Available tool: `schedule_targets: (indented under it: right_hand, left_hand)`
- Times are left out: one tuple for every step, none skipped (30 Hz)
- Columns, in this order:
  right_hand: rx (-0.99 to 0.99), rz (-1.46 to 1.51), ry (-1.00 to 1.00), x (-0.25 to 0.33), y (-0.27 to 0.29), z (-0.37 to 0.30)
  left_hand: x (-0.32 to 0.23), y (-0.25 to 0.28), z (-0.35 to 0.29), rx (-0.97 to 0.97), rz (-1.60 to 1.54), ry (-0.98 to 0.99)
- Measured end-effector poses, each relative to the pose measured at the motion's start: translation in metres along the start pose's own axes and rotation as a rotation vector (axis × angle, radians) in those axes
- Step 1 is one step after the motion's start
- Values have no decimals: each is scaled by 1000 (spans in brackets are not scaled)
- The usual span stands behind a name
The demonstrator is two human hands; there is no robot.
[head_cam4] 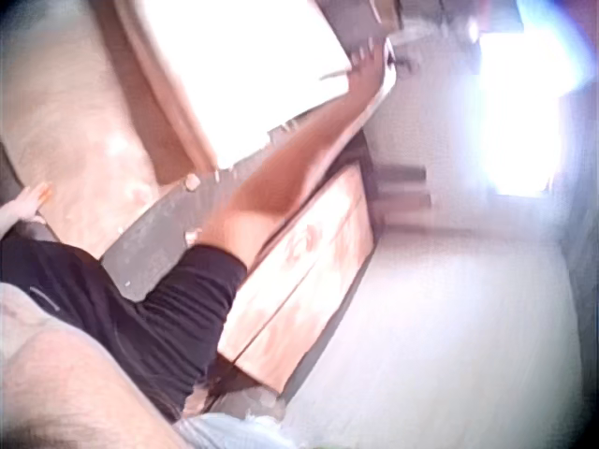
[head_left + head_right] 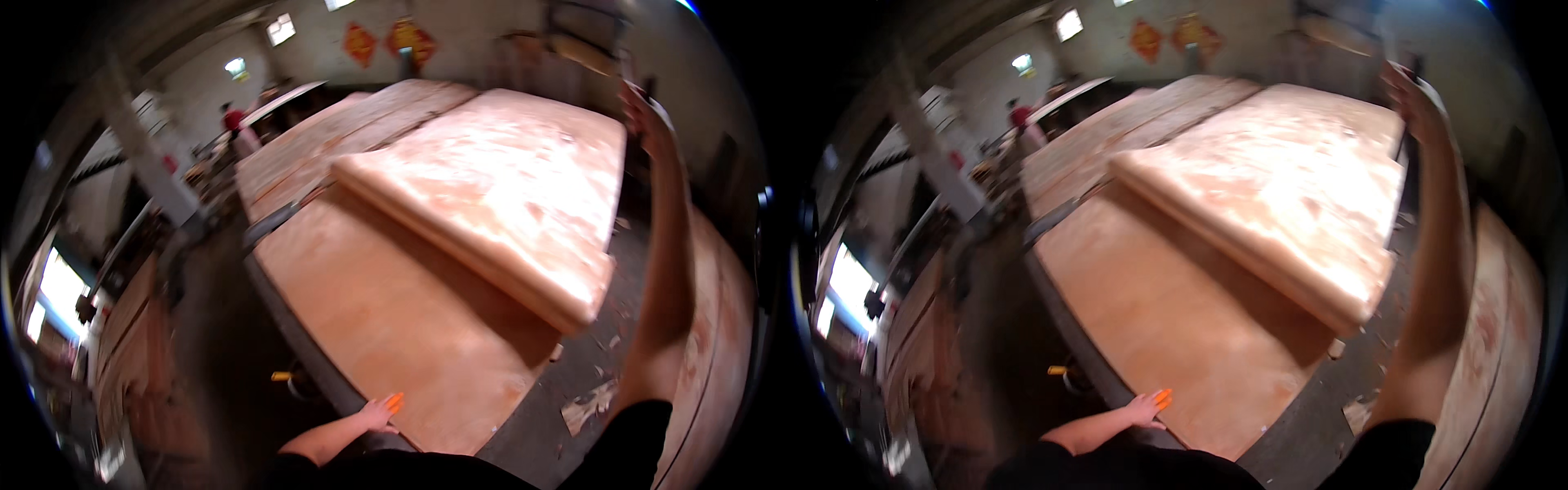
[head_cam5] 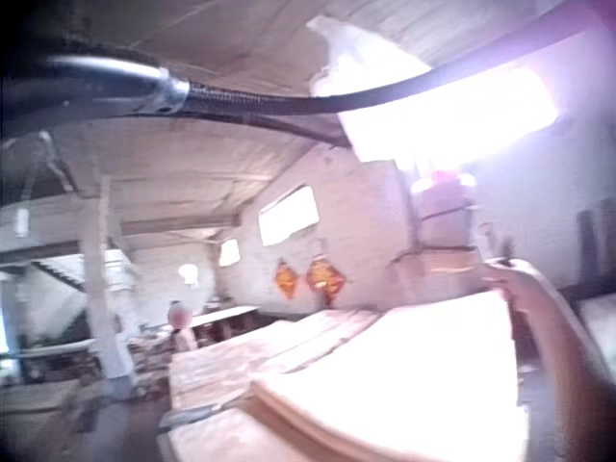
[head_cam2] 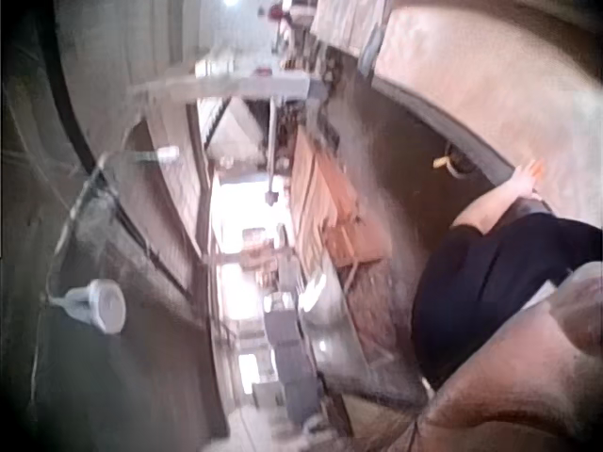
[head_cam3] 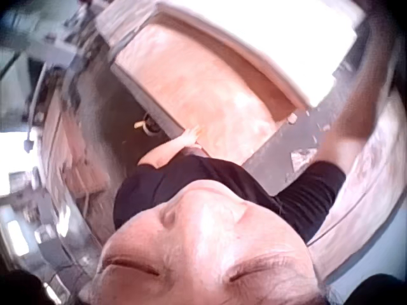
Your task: The person uses a utility knife to cut thin sheets of wood veneer on a workbench. They repeatedly lift the veneer, align it, and slice along the edges to trim the material. The person also briefly wipes the knife blade with a green cloth during the process.
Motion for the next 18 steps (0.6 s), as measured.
schedule_targets:
  right_hand:
    - [-37, -13, -3, 17, 24, -8]
    - [-52, -20, -97, -23, 23, -16]
    - [-74, -39, -179, -50, 27, -27]
    - [121, -45, -143, -53, 64, -30]
    - [-79, -40, -200, -85, 64, -55]
    - [-276, -29, -247, -110, 59, -83]
    - [-207, -62, -286, -130, 52, -112]
    - [-133, -95, -324, -152, 41, -140]
    - [57, 5, -314, -171, 19, -172]
    - [114, 90, -367, -180, -15, -212]
    - [9, 4, -419, -177, -26, -247]
    - [-106, -49, -389, -167, -60, -284]
    - [-117, 147, -581, -202, -50, -318]
    - [-7, 168, -518, -208, -70, -347]
    - [158, 89, -504, -210, -95, -376]
    - [132, 150, -664, -215, -121, -414]
    - [134, 187, -714, -234, -126, -446]
    - [151, 235, -773, -255, -138, -481]
  left_hand:
    - [-1, 12, 15, -50, -20, -44]
    - [0, 5, 7, -45, -75, -23]
    - [0, 2, 3, -9, -96, -12]
    - [-1, 13, 17, -20, -88, -55]
    - [0, 10, 12, -50, -94, -44]
    - [1, 7, 9, -91, -89, -40]
    - [2, 11, 14, -140, -75, -54]
    - [9, 7, 26, -21, -173, -5]
    - [15, 7, 35, 107, -277, 46]
    - [21, 30, 44, -14, -400, 115]
    - [16, 85, 54, -192, -525, 98]
    - [11, 132, 52, -356, -650, 85]
    - [-6, 206, 49, -526, -705, -8]
    - [-17, 249, 53, -613, -788, -53]
    - [-33, 280, 58, -772, -794, -149]
    - [-45, 305, 51, -926, -787, -223]
    - [-66, 337, 43, -902, -814, -298]
    - [-82, 345, 43, -991, -746, -270]
Point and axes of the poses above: each hand's wrist, its own z-axis towards the middle knuckle, its own y-axis out of the back of the hand, x = y × z, the point moved 7 cm from there along z, towards the middle knuckle, and after that the axes turned 1 degree about z, right-handed, at the moved point
